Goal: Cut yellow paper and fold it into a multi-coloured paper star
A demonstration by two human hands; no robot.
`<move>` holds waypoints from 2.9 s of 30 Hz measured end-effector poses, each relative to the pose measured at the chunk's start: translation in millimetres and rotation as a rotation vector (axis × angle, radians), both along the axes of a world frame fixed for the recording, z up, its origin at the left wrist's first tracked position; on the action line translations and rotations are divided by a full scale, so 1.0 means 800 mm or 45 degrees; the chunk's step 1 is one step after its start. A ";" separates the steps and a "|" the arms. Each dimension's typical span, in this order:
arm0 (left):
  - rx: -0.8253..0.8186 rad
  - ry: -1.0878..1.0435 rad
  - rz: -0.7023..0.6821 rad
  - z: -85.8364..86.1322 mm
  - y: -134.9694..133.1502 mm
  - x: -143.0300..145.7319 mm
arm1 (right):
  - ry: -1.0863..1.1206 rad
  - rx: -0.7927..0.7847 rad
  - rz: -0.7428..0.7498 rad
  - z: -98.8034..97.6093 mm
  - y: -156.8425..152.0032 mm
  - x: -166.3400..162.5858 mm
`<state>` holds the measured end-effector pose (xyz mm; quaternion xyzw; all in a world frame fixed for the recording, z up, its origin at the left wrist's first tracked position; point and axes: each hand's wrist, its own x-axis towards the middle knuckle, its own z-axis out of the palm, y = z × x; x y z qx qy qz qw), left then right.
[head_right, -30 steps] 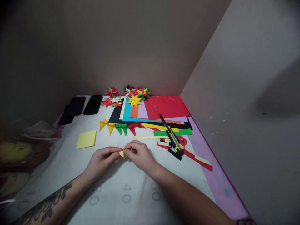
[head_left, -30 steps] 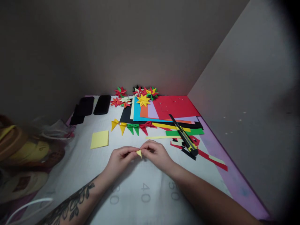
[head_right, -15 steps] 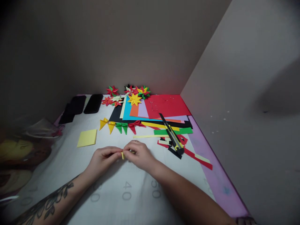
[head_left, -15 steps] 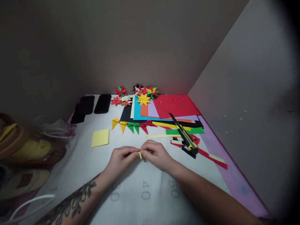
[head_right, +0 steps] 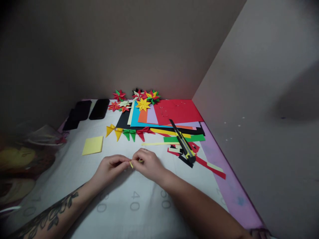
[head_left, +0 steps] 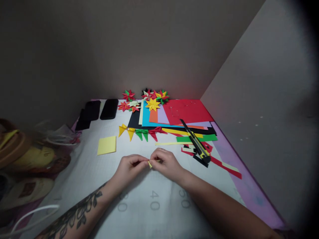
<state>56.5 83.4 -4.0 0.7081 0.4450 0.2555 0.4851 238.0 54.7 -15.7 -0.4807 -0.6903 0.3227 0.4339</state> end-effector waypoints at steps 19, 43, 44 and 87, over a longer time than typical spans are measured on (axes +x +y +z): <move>0.092 -0.021 0.148 0.001 -0.005 0.006 | 0.050 -0.105 -0.189 0.005 -0.009 -0.012; -0.290 -0.283 0.026 -0.015 0.000 0.019 | 0.251 -0.449 -0.220 -0.020 0.003 -0.015; -0.291 -0.269 0.018 -0.014 0.000 0.018 | 0.212 -0.432 -0.219 -0.019 0.003 -0.015; -0.223 -0.141 0.333 -0.002 0.017 -0.005 | 0.562 -0.561 -0.279 -0.006 0.004 -0.005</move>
